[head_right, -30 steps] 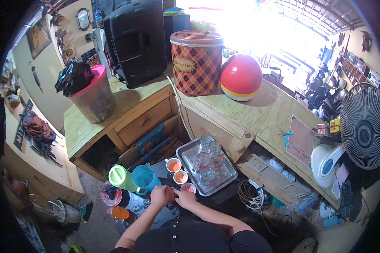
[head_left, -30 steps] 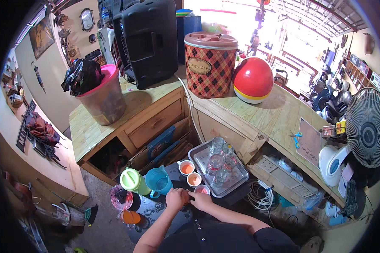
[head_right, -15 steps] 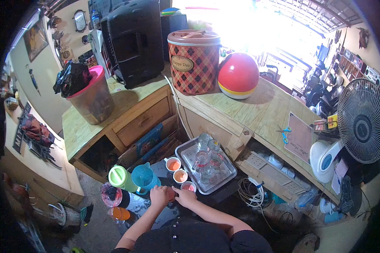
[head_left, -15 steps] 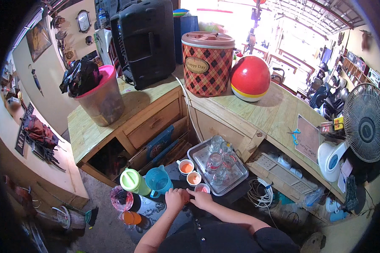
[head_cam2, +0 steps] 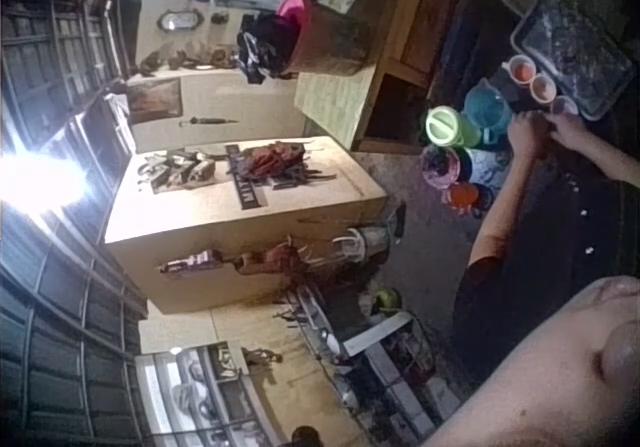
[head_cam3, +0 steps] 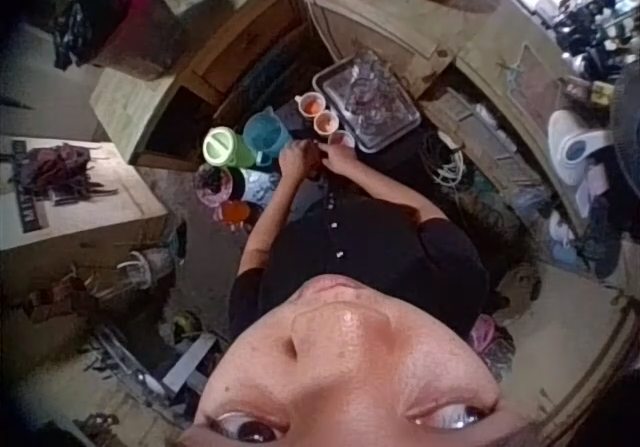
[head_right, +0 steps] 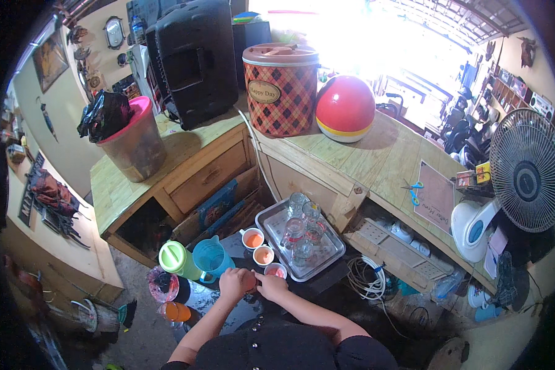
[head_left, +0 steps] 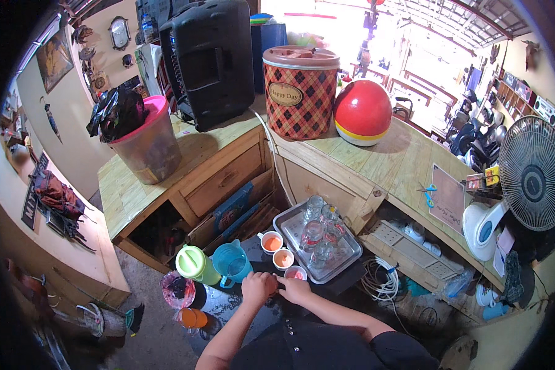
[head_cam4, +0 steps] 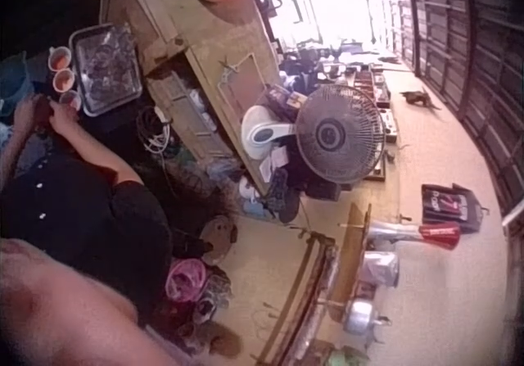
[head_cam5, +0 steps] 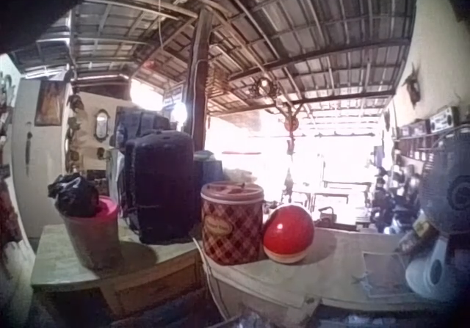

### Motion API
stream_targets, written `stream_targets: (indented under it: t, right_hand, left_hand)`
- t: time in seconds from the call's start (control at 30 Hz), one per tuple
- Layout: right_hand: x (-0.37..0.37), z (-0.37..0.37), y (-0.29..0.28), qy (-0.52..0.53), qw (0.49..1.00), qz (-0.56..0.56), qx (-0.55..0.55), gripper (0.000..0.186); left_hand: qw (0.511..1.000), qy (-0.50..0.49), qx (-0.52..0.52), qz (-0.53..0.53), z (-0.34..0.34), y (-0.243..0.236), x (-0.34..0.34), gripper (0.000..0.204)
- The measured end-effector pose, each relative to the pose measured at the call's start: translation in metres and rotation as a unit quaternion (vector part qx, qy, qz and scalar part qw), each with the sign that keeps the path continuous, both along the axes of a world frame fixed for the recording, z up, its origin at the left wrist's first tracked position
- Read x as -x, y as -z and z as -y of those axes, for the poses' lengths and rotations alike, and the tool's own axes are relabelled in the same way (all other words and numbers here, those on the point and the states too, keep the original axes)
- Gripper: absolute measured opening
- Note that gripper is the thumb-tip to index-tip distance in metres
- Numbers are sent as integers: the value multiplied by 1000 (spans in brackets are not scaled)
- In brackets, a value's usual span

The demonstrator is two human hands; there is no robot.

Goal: The person is seen mixing liquid ingredients in small containers using a spoon.

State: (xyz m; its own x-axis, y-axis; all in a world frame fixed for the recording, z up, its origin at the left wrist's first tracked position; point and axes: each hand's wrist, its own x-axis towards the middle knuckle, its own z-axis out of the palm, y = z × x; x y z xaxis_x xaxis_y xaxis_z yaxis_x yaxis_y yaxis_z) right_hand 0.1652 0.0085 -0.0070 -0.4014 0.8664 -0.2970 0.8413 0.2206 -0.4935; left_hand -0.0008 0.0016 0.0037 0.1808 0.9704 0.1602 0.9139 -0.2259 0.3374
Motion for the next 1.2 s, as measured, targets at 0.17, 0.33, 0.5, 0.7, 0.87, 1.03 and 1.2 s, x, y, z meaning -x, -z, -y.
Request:
stream_targets:
  t: [0.17,0.33,0.5,0.7,0.87,1.03,1.2]
  right_hand:
    - [2,3,-10,-3,1000,0,6,61]
    - [0,3,-7,0,1000,8,10,62]
    - [4,4,-11,2,1000,10,17,61]
    - [2,5,-7,8,1000,12,15,62]
    - [3,4,-3,5,1000,4,16,63]
    - [1,4,-7,6,1000,12,21,65]
    - [2,4,4,8,1000,13,17,65]
  left_hand:
    - [997,-19,9,-81,4,7,6,20]
    - [998,-39,-40,-28,0,-4,1,15]
    - [1000,-5,10,-20,-2,8,7,13]
    - [999,-23,-21,-43,-4,-3,6,14]
    - [998,5,37,53,-4,8,5,16]
    - [994,-1,44,-102,-2,-11,0,35]
    - [998,-12,54,16,-3,3,2,45]
